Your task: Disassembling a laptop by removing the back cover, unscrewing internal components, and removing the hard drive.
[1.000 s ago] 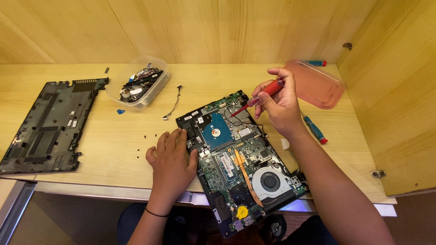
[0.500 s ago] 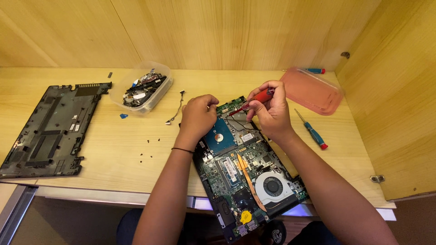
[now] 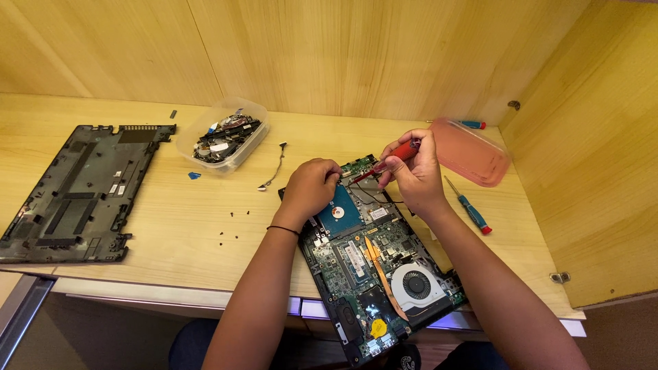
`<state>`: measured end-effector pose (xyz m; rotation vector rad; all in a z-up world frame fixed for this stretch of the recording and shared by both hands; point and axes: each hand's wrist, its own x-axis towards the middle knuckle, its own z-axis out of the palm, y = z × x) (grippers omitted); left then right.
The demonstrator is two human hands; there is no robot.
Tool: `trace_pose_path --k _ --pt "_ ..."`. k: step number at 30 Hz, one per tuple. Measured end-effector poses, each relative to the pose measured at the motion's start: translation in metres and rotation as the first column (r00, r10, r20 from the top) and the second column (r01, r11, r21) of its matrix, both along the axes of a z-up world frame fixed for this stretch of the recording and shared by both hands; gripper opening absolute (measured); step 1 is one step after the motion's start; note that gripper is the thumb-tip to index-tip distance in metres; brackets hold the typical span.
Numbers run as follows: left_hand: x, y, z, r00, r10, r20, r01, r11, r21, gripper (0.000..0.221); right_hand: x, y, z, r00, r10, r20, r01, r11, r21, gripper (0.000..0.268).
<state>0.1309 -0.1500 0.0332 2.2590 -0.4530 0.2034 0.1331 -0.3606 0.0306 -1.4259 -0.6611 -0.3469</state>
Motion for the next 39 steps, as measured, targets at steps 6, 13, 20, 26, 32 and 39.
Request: trace_pose_path --k 6,13,20,26,32,39 --pt "-0.001 0.002 0.002 1.0 -0.002 -0.014 0.002 1.0 0.001 0.015 0.007 -0.001 0.0 1.0 -0.001 0.009 0.001 1.0 -0.006 0.032" --pt "-0.004 0.001 0.009 1.0 -0.004 -0.022 0.005 0.999 0.041 0.015 0.007 -0.001 -0.001 1.0 -0.003 -0.018 0.003 1.0 -0.02 0.032" --pt "0.0 0.002 0.003 0.999 0.018 -0.051 -0.017 1.0 0.019 0.017 0.008 -0.003 0.001 0.999 0.003 -0.038 -0.003 1.0 -0.012 0.032" --pt "0.0 0.002 0.004 0.996 0.03 -0.088 -0.029 1.0 0.01 0.018 0.01 -0.001 0.006 0.997 -0.014 -0.07 0.01 0.998 -0.059 0.03" --pt "-0.004 0.003 0.005 0.994 0.055 -0.097 -0.052 0.998 0.029 0.016 0.009 0.013 0.027 0.995 -0.047 -0.089 0.036 0.991 -0.13 0.028" --pt "-0.006 0.01 0.01 0.987 0.063 -0.15 -0.057 0.997 0.045 0.015 0.016 0.011 0.027 0.977 -0.096 -0.189 0.071 0.989 -0.131 0.025"
